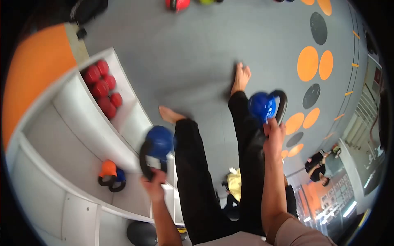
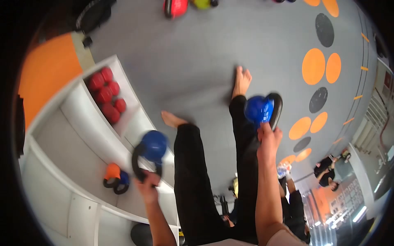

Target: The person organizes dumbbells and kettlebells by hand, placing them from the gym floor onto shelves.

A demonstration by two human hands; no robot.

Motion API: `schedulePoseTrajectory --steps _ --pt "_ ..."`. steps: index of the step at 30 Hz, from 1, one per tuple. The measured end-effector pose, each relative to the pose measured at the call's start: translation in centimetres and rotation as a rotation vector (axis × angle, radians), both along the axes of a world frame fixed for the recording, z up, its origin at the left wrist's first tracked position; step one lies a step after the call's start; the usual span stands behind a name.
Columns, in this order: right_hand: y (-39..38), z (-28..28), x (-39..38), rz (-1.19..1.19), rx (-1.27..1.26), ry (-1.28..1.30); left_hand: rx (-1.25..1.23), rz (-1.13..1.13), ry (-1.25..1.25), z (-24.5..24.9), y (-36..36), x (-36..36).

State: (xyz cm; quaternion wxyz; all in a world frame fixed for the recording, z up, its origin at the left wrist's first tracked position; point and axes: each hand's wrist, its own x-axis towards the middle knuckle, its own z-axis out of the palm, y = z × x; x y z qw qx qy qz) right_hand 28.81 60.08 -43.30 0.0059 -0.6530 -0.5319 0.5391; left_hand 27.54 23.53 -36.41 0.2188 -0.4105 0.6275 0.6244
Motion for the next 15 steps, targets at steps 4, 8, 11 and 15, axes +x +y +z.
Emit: schedulePoseTrajectory --steps 4,8,11,15 --pt "7.5 5.2 1.6 -0.308 -0.012 -0.008 -0.097 -0.478 -0.181 6.3 14.7 0.5" --pt "13.5 14.8 5.7 -0.260 -0.127 0.105 -0.131 -0.932 0.135 16.2 26.0 -2.9" --pt "17.6 29.1 9.1 -0.194 -0.259 0.186 -0.175 -1.250 0.425 25.1 31.5 -6.6" --pt "23.4 43.2 12.6 -0.356 -0.412 0.387 -0.108 -1.564 0.236 34.9 35.0 -14.3"
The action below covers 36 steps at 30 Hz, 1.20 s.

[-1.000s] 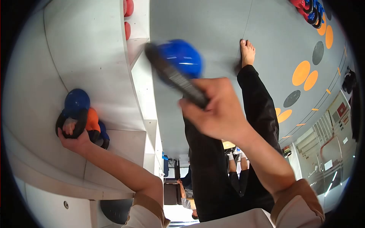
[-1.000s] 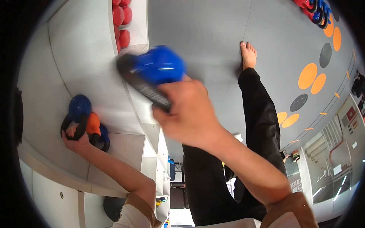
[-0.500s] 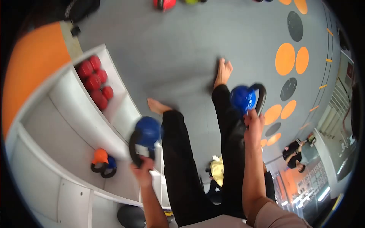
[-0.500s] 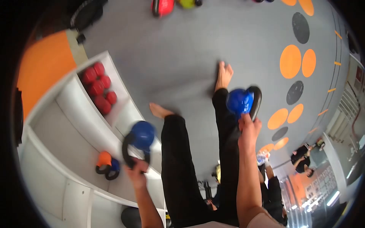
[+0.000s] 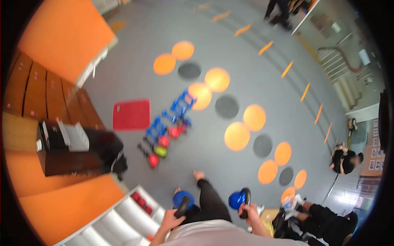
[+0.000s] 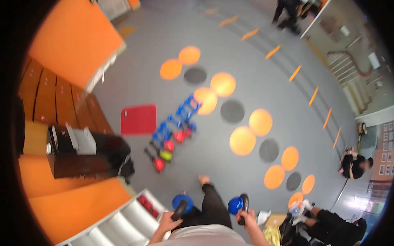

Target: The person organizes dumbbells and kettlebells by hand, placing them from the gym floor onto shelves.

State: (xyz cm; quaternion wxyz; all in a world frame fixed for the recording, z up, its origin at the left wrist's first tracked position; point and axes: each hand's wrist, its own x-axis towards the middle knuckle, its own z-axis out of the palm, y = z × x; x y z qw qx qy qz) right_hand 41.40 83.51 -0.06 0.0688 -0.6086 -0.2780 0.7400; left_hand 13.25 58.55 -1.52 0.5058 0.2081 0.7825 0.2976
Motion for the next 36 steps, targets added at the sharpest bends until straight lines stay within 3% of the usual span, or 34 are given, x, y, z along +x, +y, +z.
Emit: schedulePoseTrajectory --steps 2,3,4,7,9,10,11,13,15,16,17,18,19,22,27,31,33,36 --pt "3.8 1.3 0.0 -0.166 -0.206 0.181 -0.074 -0.112 0.109 -0.4 3.6 -5.3" --pt "5.5 0.3 0.6 -0.282 -0.372 0.293 -0.169 -0.020 0.107 -2.3 5.1 -7.1" --pt "6.5 -1.7 0.9 -0.259 -0.229 0.135 -0.272 0.027 0.045 -5.5 6.7 -9.4" --pt "6.9 -7.7 1.9 -0.215 0.110 -0.261 -0.334 0.112 0.140 -5.5 12.8 -11.8" --pt "6.6 -10.9 0.8 -0.254 0.154 -0.377 -0.269 0.222 0.210 -9.8 13.2 -13.3" --pt "7.6 -10.5 -0.3 -0.325 0.122 -0.431 -0.368 0.152 0.228 -8.9 14.5 -15.1" --pt "8.8 -10.7 -0.5 -0.224 0.132 -0.553 -0.489 0.078 0.240 -7.8 14.6 -16.6" --pt "11.5 -9.8 -0.3 -0.113 0.005 -0.497 -0.556 0.025 0.274 -8.7 15.5 -20.1" --pt "12.8 -10.1 -0.1 -0.313 -0.061 -0.347 -0.678 -0.063 0.204 -12.7 14.7 -22.0" --pt "13.5 -10.7 -0.1 -0.234 -0.019 -0.312 -0.641 -0.043 0.231 -14.4 14.4 -22.5" --pt "12.3 -17.5 5.9 -0.202 -0.076 -0.335 -0.749 0.014 0.192 -12.9 15.6 -22.7" --pt "12.3 -23.0 3.6 -0.451 -0.156 -0.297 -0.610 0.015 0.228 -10.4 16.8 -22.3" --pt "14.2 -18.5 2.7 -0.418 -0.215 -0.336 -0.593 0.124 0.232 -9.0 18.2 -22.1" --pt "23.3 -15.0 2.1 -0.207 -0.180 -0.457 -0.568 0.386 0.043 -7.1 22.4 -22.5" --pt "42.4 -11.1 -3.3 0.175 -0.050 -0.563 -0.390 0.846 -0.216 -10.7 28.0 -20.9" --pt "50.2 -12.1 -10.7 0.352 0.086 -0.538 -0.323 0.973 -0.107 -9.4 34.9 -19.2" --pt "52.3 -11.6 -11.7 0.466 0.161 -0.554 -0.166 1.023 -0.260 -9.8 35.7 -19.1" --pt "55.7 -10.8 -14.3 0.680 0.311 -0.568 -0.156 1.107 -0.269 -11.3 38.6 -18.4"
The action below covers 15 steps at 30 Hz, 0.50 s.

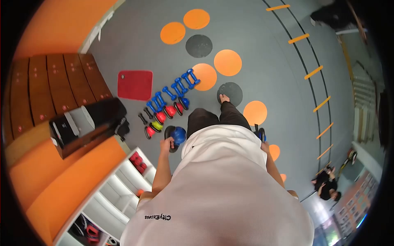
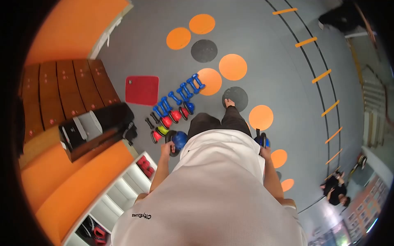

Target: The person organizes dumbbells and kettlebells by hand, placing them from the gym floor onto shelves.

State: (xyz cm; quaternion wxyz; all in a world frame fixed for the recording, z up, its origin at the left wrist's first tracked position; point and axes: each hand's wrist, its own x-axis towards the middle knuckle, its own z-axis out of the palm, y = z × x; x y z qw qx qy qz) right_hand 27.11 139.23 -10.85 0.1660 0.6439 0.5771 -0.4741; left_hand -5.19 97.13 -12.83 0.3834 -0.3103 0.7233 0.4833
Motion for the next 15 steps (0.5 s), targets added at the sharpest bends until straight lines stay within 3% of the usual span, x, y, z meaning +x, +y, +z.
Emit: schedulePoseTrajectory --steps 3,5,7,9,11,13,14,15 --pt "6.3 -1.5 0.0 -0.095 -0.152 0.052 -0.086 -0.036 0.019 -3.0 2.2 0.7" --pt "8.4 -2.2 -2.5 -0.020 -0.049 0.002 -0.117 -0.012 -0.049 -6.6 3.6 -0.4" --pt "10.0 -4.3 -4.5 0.067 0.033 -0.090 -0.327 -0.261 -0.041 -10.7 5.5 -0.8" --pt "12.2 -9.9 -7.1 0.134 0.031 -0.143 -0.395 -0.249 -0.083 -16.8 7.8 -1.7" --pt "13.7 -16.3 -8.7 0.209 0.016 -0.186 -0.436 -0.418 0.052 -23.3 9.3 -2.0" --pt "15.0 -24.9 -9.8 0.322 0.044 -0.097 -0.350 -0.355 -0.017 -30.1 10.0 -1.7" --pt "16.0 -29.7 -11.1 0.461 -0.001 -0.181 -0.283 -0.341 -0.037 -33.3 10.6 -2.0" --pt "16.2 -34.2 -13.0 0.448 -0.119 -0.183 -0.246 -0.288 -0.036 -35.7 11.5 -2.5"
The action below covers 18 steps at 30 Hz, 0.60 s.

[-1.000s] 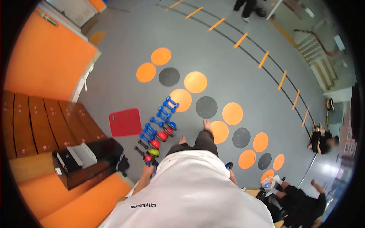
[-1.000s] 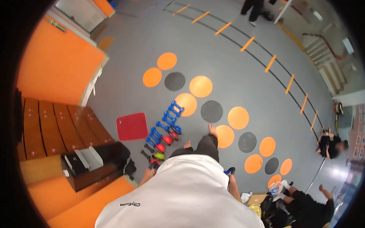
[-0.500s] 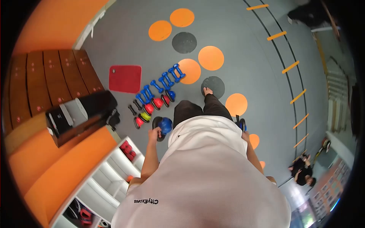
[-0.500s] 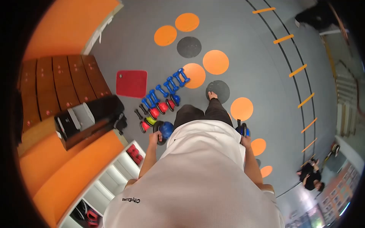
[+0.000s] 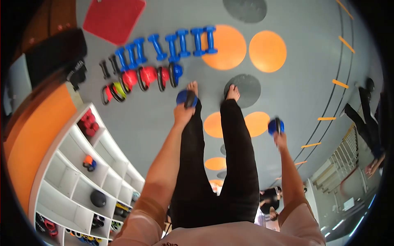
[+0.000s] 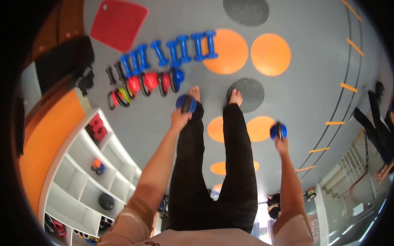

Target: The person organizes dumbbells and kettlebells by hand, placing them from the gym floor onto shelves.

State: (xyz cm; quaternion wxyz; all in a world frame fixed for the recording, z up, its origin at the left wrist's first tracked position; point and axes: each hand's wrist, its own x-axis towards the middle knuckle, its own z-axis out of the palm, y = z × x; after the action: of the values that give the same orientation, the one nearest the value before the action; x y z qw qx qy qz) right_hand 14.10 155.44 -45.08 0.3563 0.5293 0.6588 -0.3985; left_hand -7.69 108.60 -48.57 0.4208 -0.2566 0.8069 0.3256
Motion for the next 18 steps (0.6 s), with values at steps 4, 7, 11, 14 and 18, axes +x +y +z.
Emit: schedulePoseTrajectory --steps 4,7,11,14,18 --pt "-6.9 -11.9 -11.0 -0.014 -0.158 0.077 0.090 0.016 -0.106 -10.0 2.0 -2.1" --pt "-12.6 -17.3 -16.8 0.031 -0.266 0.185 0.119 0.142 -0.115 -14.6 3.4 -2.3" --pt "-20.5 -21.1 -23.7 -0.102 -0.314 0.232 0.168 0.302 -0.008 -16.6 3.8 -4.3" --pt "-25.7 -22.1 -27.4 -0.201 -0.385 0.319 0.160 0.312 -0.017 -17.4 3.5 -5.8" --pt "-30.2 -25.5 -28.7 -0.256 -0.362 0.357 0.311 0.589 -0.063 -19.0 4.3 -8.2"
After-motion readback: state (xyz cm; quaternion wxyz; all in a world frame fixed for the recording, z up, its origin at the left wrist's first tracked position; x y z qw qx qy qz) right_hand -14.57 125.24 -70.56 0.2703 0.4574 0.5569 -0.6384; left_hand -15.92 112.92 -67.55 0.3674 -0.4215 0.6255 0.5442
